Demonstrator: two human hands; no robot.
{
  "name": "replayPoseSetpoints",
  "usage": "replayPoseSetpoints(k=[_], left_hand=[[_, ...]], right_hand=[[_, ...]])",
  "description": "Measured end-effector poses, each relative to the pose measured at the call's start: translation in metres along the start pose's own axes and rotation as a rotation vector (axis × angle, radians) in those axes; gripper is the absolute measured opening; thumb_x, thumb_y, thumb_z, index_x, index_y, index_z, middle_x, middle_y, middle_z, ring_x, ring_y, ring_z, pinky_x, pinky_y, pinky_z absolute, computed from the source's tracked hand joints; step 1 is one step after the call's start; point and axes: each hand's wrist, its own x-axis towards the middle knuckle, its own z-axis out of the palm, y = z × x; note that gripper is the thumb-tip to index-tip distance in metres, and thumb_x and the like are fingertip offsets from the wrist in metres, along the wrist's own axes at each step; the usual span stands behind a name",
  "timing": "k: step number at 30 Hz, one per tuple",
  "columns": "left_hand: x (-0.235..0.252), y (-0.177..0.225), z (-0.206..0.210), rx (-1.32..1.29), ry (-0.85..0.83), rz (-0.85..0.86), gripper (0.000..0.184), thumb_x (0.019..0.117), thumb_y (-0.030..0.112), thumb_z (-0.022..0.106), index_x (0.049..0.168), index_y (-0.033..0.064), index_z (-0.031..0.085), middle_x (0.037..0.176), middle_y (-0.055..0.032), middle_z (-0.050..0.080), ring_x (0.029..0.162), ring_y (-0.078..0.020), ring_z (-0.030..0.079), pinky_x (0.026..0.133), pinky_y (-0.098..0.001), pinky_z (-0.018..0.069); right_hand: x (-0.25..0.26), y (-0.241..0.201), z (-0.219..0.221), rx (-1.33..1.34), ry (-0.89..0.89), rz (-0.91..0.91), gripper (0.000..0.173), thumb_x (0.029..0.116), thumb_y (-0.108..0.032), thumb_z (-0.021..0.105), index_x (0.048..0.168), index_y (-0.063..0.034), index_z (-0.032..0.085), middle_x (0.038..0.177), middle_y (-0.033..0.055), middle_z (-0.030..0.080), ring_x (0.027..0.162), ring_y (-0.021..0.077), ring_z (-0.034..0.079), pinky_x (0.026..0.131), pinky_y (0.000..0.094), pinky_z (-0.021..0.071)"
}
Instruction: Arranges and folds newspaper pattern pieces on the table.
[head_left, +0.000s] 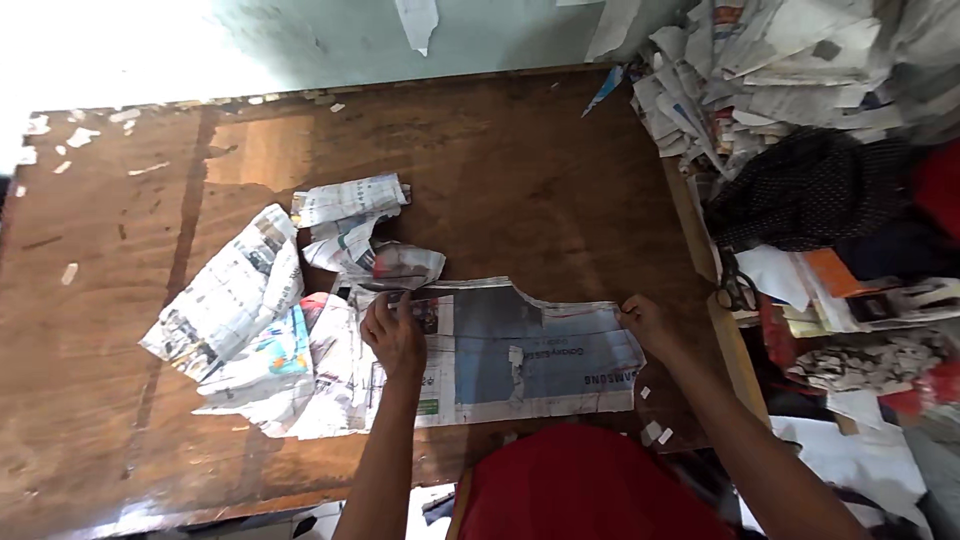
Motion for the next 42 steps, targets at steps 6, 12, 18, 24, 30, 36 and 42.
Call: replayPoseSetpoints(k=[6,12,18,24,30,36,42], left_hand=[[0.011,0.006,-0.008,-0.030,-0.391,0.052,0.030,0.0940,-0.008,0.056,0.122,-0.0014,0.067,0.123,-0.0294,0.065,0.114,-0.0509,0.062,0.093,-0.0651,0.0491],[0.006,0.031,-0.011,0.008,-0.491,-0.102,0.076,0.0950,0.061,0.056,0.132,-0.0047,0.059,0.136,-0.0348,0.055,0.127,-0.0542,0.053,0.098,-0.0693,0.0428],[0.002,0.046,-0.008,0.030,-0.456,-0.121,0.099,0.0822,0.068,0.070,0.146,-0.0043,0.047,0.143,-0.0371,0.049,0.133,-0.0563,0.047,0.109,-0.0713,0.0310],[0.001,0.069,-0.007,-0.224,-0.404,0.179,0.035,0.0965,0.009,0.062,0.130,-0.0007,0.064,0.134,-0.0288,0.060,0.126,-0.0507,0.056,0.101,-0.0651,0.0451],[-0.007,0.086,0.003,-0.232,-0.432,0.220,0.026,0.0965,0.000,0.054,0.117,0.0005,0.070,0.124,-0.0242,0.067,0.115,-0.0453,0.064,0.091,-0.0595,0.0528],[-0.019,0.114,0.002,-0.146,-0.437,0.096,0.078,0.0915,0.066,0.057,0.127,-0.0034,0.064,0.133,-0.0306,0.060,0.124,-0.0501,0.057,0.097,-0.0644,0.0469],[-0.024,0.132,0.009,-0.032,-0.455,0.035,0.103,0.0778,0.080,0.061,0.138,-0.0028,0.056,0.138,-0.0332,0.054,0.129,-0.0514,0.052,0.105,-0.0641,0.0410]], right_hand=[[0.004,0.004,-0.003,0.032,-0.035,0.002,0.035,0.1029,-0.021,0.061,0.127,0.0040,0.058,0.112,0.0232,0.066,0.102,0.0318,0.067,0.094,0.0477,0.0532],[0.011,0.002,-0.010,0.068,-0.106,0.055,0.038,0.1019,-0.022,0.064,0.128,0.0040,0.057,0.116,0.0237,0.065,0.105,0.0325,0.066,0.096,0.0497,0.0522],[0.016,0.002,-0.016,0.057,-0.158,0.076,0.039,0.1009,-0.023,0.066,0.129,0.0030,0.057,0.116,0.0232,0.064,0.104,0.0318,0.065,0.096,0.0495,0.0516],[0.015,0.002,-0.016,0.064,-0.151,0.068,0.039,0.1016,-0.023,0.065,0.129,0.0035,0.057,0.113,0.0225,0.065,0.101,0.0307,0.065,0.094,0.0484,0.0520],[0.011,0.002,-0.011,0.062,-0.105,0.047,0.035,0.1025,-0.022,0.063,0.126,0.0037,0.059,0.113,0.0224,0.066,0.102,0.0312,0.066,0.094,0.0483,0.0523],[0.011,0.004,-0.009,0.056,-0.093,0.045,0.034,0.1026,-0.023,0.063,0.126,0.0021,0.060,0.112,0.0216,0.067,0.103,0.0310,0.067,0.094,0.0490,0.0528],[0.012,0.008,-0.006,0.039,-0.064,0.020,0.035,0.1019,-0.022,0.064,0.126,0.0033,0.060,0.113,0.0234,0.066,0.104,0.0334,0.066,0.096,0.0510,0.0525]])
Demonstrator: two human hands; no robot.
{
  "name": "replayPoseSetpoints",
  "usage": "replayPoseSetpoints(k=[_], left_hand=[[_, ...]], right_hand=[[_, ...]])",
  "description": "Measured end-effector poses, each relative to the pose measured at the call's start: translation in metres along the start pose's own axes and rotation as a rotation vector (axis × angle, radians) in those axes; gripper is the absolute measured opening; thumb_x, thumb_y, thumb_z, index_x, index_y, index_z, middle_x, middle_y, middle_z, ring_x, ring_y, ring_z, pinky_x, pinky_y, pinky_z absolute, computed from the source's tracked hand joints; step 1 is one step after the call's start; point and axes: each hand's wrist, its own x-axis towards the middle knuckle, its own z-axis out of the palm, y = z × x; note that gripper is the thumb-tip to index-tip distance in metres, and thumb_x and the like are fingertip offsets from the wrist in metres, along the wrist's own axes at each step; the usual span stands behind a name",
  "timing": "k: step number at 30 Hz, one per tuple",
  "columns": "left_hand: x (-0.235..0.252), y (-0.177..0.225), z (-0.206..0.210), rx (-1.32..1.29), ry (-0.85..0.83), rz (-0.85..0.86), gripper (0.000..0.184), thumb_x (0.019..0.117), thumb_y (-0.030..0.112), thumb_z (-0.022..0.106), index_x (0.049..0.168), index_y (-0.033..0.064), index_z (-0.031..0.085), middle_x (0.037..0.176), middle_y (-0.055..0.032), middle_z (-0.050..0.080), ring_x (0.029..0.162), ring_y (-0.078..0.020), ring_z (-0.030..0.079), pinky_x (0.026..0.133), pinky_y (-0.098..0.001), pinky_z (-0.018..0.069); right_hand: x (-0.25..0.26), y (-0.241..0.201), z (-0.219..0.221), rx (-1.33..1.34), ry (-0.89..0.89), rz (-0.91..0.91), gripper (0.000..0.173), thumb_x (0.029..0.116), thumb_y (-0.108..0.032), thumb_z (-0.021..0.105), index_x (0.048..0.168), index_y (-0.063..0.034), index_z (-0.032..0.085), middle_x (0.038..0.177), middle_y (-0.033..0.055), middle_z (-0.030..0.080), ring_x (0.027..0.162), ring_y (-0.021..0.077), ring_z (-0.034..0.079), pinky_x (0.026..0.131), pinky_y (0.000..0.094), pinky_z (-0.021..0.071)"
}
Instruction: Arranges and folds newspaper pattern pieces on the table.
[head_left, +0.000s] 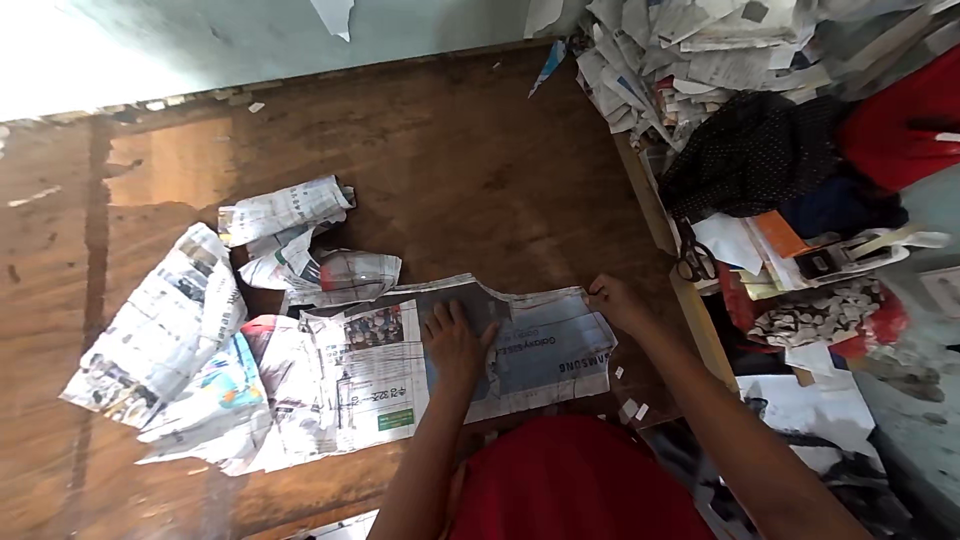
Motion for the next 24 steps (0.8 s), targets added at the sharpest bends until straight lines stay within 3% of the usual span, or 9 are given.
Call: replayPoseSetpoints(k=[3,6,9,12,14,18,24], left_hand=[[-0.001,0.002,0.005,-0.028,0.024,0.018,0.098,0.0801,0.073,0.065,0.142,-0.0023,0.054,0.142,-0.0323,0.052,0.133,-0.0508,0.049,0.112,-0.0632,0.0349],[-0.001,0.010,0.001,-0.136,0.009,0.142,0.073,0.0878,0.048,0.072,0.140,-0.0007,0.057,0.146,-0.0306,0.051,0.135,-0.0494,0.049,0.112,-0.0626,0.0364],[-0.001,0.017,0.004,-0.199,0.007,0.377,0.031,0.0973,0.016,0.061,0.127,0.0092,0.069,0.137,-0.0198,0.063,0.128,-0.0403,0.059,0.106,-0.0565,0.0461],[-0.004,0.023,0.009,-0.180,-0.038,0.494,0.031,0.0981,0.001,0.053,0.120,0.0122,0.072,0.133,-0.0139,0.066,0.127,-0.0357,0.060,0.106,-0.0530,0.0467],[-0.007,0.028,0.010,-0.173,-0.013,0.471,0.027,0.0974,0.002,0.055,0.117,0.0104,0.072,0.131,-0.0142,0.067,0.125,-0.0360,0.062,0.103,-0.0539,0.0484],[-0.012,0.035,0.015,-0.152,0.038,0.406,0.030,0.1004,0.028,0.059,0.116,0.0063,0.072,0.131,-0.0172,0.066,0.124,-0.0378,0.062,0.102,-0.0562,0.0480],[-0.014,0.049,0.016,-0.146,0.070,0.330,0.034,0.0965,0.033,0.064,0.114,0.0043,0.072,0.127,-0.0220,0.066,0.121,-0.0427,0.062,0.100,-0.0615,0.0470]], right_hand=[[0.000,0.000,0.000,-0.010,0.003,-0.010,0.035,0.1024,-0.022,0.063,0.127,0.0033,0.060,0.114,0.0231,0.066,0.105,0.0331,0.066,0.096,0.0502,0.0526],[-0.001,-0.001,0.000,-0.016,0.002,-0.007,0.036,0.1027,-0.023,0.063,0.127,0.0028,0.060,0.114,0.0225,0.066,0.105,0.0324,0.066,0.096,0.0492,0.0524],[0.000,0.001,0.002,-0.009,0.013,-0.008,0.035,0.1024,-0.023,0.064,0.126,0.0025,0.061,0.111,0.0222,0.067,0.102,0.0319,0.066,0.094,0.0497,0.0529],[0.003,0.009,0.006,0.014,0.047,-0.040,0.033,0.1010,-0.022,0.065,0.122,0.0028,0.062,0.106,0.0223,0.067,0.098,0.0334,0.067,0.091,0.0524,0.0536],[0.001,0.006,0.004,0.010,0.023,-0.018,0.034,0.1020,-0.023,0.063,0.125,0.0019,0.061,0.109,0.0214,0.067,0.100,0.0323,0.066,0.093,0.0505,0.0528],[-0.003,-0.001,0.001,-0.005,0.000,0.012,0.036,0.1037,-0.024,0.061,0.129,0.0020,0.059,0.113,0.0216,0.066,0.104,0.0319,0.066,0.096,0.0494,0.0520],[-0.008,0.004,0.006,-0.001,0.069,-0.040,0.037,0.1048,-0.025,0.058,0.129,0.0023,0.059,0.114,0.0216,0.066,0.103,0.0308,0.066,0.095,0.0463,0.0530]])
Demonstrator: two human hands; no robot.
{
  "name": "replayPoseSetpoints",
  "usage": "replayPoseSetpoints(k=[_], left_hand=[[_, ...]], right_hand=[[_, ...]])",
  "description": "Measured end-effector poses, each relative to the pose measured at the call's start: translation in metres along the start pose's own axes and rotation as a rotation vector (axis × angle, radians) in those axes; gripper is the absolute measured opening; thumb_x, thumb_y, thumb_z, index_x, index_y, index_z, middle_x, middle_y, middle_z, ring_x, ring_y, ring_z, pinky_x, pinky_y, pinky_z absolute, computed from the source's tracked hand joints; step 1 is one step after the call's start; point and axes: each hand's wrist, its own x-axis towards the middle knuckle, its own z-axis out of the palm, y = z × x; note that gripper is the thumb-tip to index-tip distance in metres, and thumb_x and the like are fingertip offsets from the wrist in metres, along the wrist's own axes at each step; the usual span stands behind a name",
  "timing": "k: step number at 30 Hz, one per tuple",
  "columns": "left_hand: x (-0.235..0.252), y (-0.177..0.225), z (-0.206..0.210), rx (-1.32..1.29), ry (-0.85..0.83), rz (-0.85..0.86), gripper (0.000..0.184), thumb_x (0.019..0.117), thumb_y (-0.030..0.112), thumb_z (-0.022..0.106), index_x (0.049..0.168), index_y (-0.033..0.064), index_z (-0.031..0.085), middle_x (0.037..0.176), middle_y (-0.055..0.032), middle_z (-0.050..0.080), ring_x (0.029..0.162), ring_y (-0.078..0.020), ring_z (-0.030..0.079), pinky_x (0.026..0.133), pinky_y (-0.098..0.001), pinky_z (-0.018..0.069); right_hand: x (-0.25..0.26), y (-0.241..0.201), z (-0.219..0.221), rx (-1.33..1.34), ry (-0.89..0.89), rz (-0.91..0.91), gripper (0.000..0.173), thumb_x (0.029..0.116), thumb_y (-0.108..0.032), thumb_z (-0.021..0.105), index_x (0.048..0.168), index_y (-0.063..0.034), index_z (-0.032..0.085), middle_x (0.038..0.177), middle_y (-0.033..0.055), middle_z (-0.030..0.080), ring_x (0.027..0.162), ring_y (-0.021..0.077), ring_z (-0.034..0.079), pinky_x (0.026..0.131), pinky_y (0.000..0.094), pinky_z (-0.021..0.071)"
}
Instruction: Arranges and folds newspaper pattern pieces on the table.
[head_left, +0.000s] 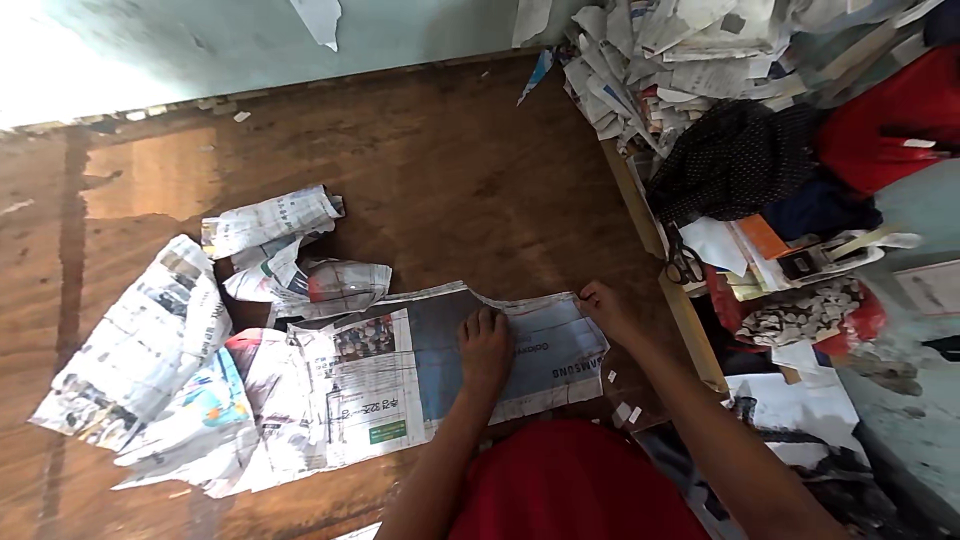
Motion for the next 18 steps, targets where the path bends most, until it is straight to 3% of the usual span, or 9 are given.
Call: replayPoseSetpoints(k=[3,6,8,10,18], left_hand=[[0.001,0.001,0.002,0.039,0.007,-0.012,0.034,0.0956,0.035,0.065,0.113,0.0067,0.073,0.126,-0.0203,0.067,0.121,-0.0409,0.062,0.100,-0.0598,0.0469],[0.002,0.001,0.001,0.024,-0.019,-0.017,0.037,0.0954,0.035,0.065,0.116,0.0052,0.072,0.128,-0.0227,0.066,0.122,-0.0436,0.061,0.101,-0.0617,0.0461],[0.003,0.002,-0.001,0.009,-0.058,-0.030,0.038,0.0965,0.035,0.063,0.118,0.0045,0.071,0.130,-0.0239,0.064,0.124,-0.0447,0.060,0.102,-0.0629,0.0445],[0.003,0.002,-0.001,0.010,-0.075,-0.040,0.038,0.0971,0.036,0.062,0.118,0.0049,0.071,0.132,-0.0237,0.063,0.125,-0.0444,0.059,0.104,-0.0631,0.0435],[0.002,0.001,0.006,0.035,0.004,-0.019,0.043,0.0945,0.043,0.064,0.114,0.0053,0.071,0.127,-0.0229,0.065,0.121,-0.0438,0.061,0.102,-0.0623,0.0445]], right_hand=[[-0.017,-0.013,0.011,-0.146,0.170,-0.079,0.040,0.1058,-0.030,0.054,0.132,-0.0010,0.061,0.129,0.0204,0.063,0.123,0.0329,0.060,0.109,0.0478,0.0466],[-0.039,-0.026,0.050,-0.288,0.229,-0.286,0.050,0.1070,-0.039,0.048,0.145,-0.0075,0.056,0.151,0.0203,0.051,0.142,0.0368,0.047,0.118,0.0541,0.0364],[-0.047,-0.025,0.085,-0.341,0.259,-0.486,0.056,0.1047,-0.045,0.051,0.146,-0.0079,0.056,0.155,0.0215,0.047,0.147,0.0384,0.042,0.120,0.0580,0.0326],[-0.049,-0.019,0.108,-0.376,0.230,-0.570,0.063,0.1038,-0.052,0.048,0.149,-0.0087,0.053,0.160,0.0202,0.041,0.151,0.0369,0.035,0.123,0.0581,0.0272],[-0.046,0.009,0.108,-0.431,0.298,-0.480,0.074,0.1036,-0.062,0.038,0.154,-0.0084,0.047,0.161,0.0223,0.038,0.152,0.0400,0.032,0.123,0.0592,0.0254]])
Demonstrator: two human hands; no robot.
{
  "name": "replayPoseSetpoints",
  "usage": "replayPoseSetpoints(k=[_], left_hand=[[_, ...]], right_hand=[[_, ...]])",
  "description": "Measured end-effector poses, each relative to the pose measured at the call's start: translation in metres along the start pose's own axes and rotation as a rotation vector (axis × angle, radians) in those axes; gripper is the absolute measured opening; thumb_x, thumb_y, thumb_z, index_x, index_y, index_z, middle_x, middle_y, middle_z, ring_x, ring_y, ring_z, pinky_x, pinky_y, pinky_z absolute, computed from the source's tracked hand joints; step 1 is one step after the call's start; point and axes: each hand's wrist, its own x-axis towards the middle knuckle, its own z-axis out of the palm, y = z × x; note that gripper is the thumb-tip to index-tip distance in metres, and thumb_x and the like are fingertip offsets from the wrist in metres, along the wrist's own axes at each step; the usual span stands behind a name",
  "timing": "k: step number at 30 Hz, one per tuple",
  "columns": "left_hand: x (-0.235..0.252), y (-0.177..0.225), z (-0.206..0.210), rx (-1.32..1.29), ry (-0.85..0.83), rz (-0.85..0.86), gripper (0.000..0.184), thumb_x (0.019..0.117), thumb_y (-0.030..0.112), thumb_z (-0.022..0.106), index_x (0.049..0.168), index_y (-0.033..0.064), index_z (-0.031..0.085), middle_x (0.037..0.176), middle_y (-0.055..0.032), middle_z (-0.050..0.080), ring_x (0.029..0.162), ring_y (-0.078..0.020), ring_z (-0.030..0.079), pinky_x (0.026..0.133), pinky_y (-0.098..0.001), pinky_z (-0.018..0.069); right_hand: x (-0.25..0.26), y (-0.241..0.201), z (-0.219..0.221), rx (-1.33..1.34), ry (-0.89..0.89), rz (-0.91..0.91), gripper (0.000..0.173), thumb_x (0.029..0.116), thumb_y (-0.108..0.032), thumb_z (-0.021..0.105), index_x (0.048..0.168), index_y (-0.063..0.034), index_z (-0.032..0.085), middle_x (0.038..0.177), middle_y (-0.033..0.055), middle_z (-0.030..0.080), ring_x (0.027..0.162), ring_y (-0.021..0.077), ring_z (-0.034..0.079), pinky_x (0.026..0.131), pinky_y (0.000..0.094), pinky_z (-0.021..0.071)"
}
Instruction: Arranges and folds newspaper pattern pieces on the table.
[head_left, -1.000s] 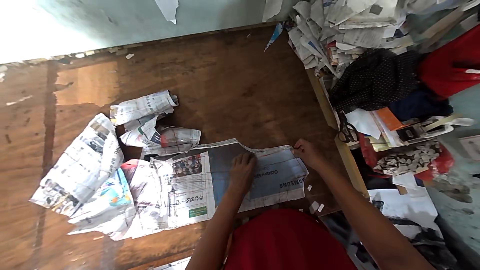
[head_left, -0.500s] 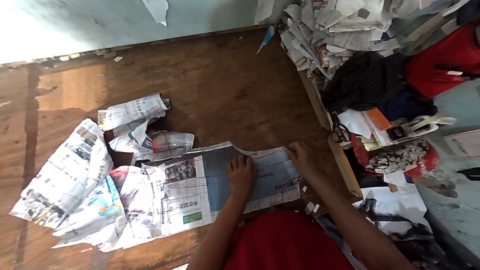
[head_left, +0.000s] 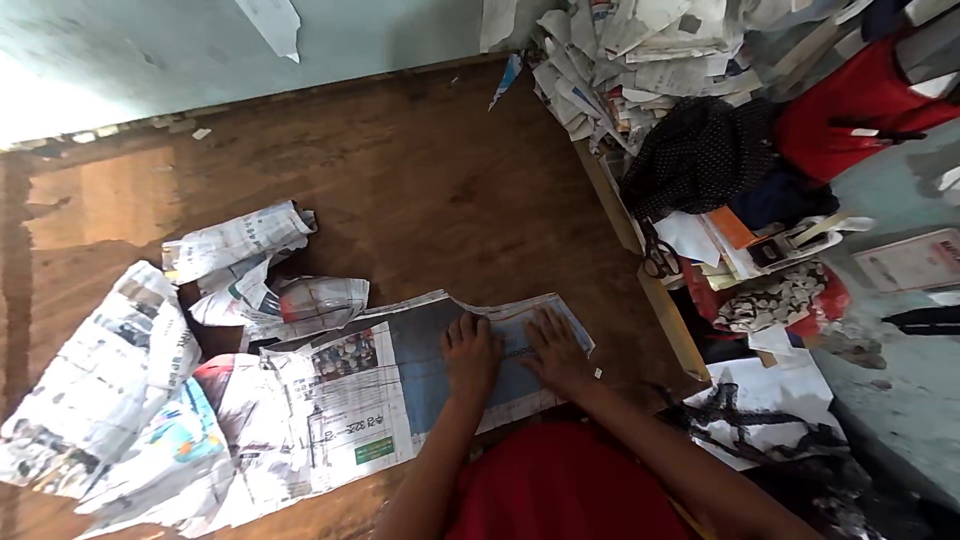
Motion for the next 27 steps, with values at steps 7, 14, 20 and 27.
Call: replayPoseSetpoints(k=[7,14,20,27], left_hand=[[0.001,0.004,0.001,0.016,0.002,-0.008,0.050,0.0939,0.046,0.064,0.113,0.0004,0.070,0.126,-0.0259,0.065,0.121,-0.0457,0.061,0.103,-0.0614,0.0442],[0.001,0.004,0.005,0.008,0.048,0.094,0.038,0.0966,0.034,0.064,0.117,0.0034,0.070,0.125,-0.0224,0.067,0.118,-0.0421,0.063,0.101,-0.0572,0.0471],[0.008,0.009,0.005,-0.169,-0.101,0.387,0.035,0.0972,0.001,0.056,0.128,0.0103,0.069,0.135,-0.0163,0.065,0.126,-0.0387,0.061,0.104,-0.0560,0.0491],[-0.001,0.009,0.024,-0.144,-0.081,0.467,0.039,0.1023,0.012,0.049,0.139,0.0110,0.063,0.150,-0.0153,0.055,0.139,-0.0382,0.051,0.115,-0.0565,0.0395]], right_hand=[[-0.005,0.003,0.000,-0.014,0.026,0.019,0.071,0.1047,-0.060,0.038,0.154,-0.0088,0.047,0.162,0.0219,0.038,0.151,0.0401,0.033,0.123,0.0580,0.0270],[-0.006,0.003,0.004,-0.016,0.081,0.015,0.069,0.1054,-0.058,0.038,0.152,-0.0078,0.050,0.160,0.0217,0.041,0.150,0.0392,0.037,0.123,0.0564,0.0291],[-0.006,0.004,0.013,0.011,0.146,0.027,0.066,0.1048,-0.057,0.041,0.150,-0.0100,0.052,0.159,0.0208,0.043,0.150,0.0380,0.037,0.123,0.0569,0.0291],[-0.008,0.005,0.016,0.033,0.166,0.047,0.061,0.1055,-0.051,0.043,0.149,-0.0099,0.054,0.158,0.0194,0.045,0.150,0.0368,0.037,0.124,0.0548,0.0275]])
